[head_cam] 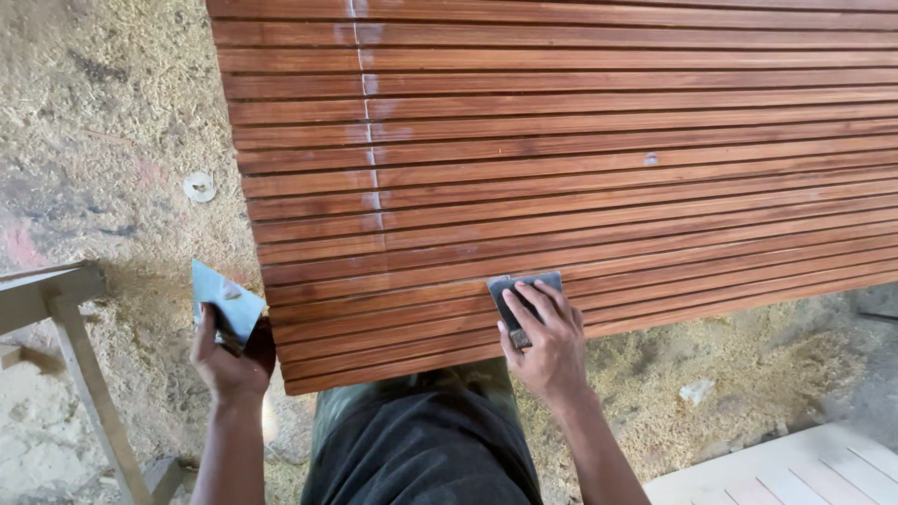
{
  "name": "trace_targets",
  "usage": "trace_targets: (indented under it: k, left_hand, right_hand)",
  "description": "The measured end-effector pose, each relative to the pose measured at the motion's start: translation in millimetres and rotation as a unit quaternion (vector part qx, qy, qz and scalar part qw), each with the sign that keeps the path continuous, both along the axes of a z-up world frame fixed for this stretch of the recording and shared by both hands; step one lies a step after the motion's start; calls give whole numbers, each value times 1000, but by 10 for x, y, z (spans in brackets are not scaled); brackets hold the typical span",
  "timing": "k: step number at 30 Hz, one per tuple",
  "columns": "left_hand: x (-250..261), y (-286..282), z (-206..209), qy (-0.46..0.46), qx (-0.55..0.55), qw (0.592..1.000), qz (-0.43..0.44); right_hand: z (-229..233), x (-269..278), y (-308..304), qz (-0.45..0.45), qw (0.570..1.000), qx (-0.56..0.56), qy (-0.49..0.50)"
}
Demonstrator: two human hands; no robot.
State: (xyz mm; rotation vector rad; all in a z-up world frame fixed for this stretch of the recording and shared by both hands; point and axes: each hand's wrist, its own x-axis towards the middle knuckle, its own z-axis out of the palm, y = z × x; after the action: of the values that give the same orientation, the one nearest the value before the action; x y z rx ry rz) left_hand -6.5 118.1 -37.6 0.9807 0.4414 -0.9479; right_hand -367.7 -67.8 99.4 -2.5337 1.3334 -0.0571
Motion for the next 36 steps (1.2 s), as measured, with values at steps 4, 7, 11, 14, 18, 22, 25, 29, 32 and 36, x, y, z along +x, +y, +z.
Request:
trace_targets:
  k: [4,7,11,14,18,22,25,29,32,36]
  left_hand:
    - [78,-24,15,-4,-9,1000,4]
    - [80,0,36,-3,11,1000,-1]
    - [42,-53,57,13,-17,1000,1]
    - [7,-118,62,5,-44,999,-6]
    - [-13,-84,51,29,-10,999,22]
    - [0,-50,-43,22,-46,999,9]
    - [-28,1,-25,30,-49,998,18]
    - [-91,73,-39,32,-30,999,29]
    - [-91,50,-29,24,-45,998,26]
    - [-97,57,71,30,-47,998,25]
  right_hand:
    - [17,-42,-47,-21,1000,23,-6]
    - [-38,-45,-12,-3,1000,-8,-2]
    - [-76,4,23,-7,1000,2,23]
    - [52,-16,-56,9,998,25,48]
    - [328,-24,-462,-2,982,136,129]
    - [428,170,-790,21,956,194,221]
    - [508,405,-857,56,969,168,174]
    - [542,578,-842,43,944,207,254]
    - [520,582,-856,45,930,204,302]
    - [425,454,-906,47,905,202,370]
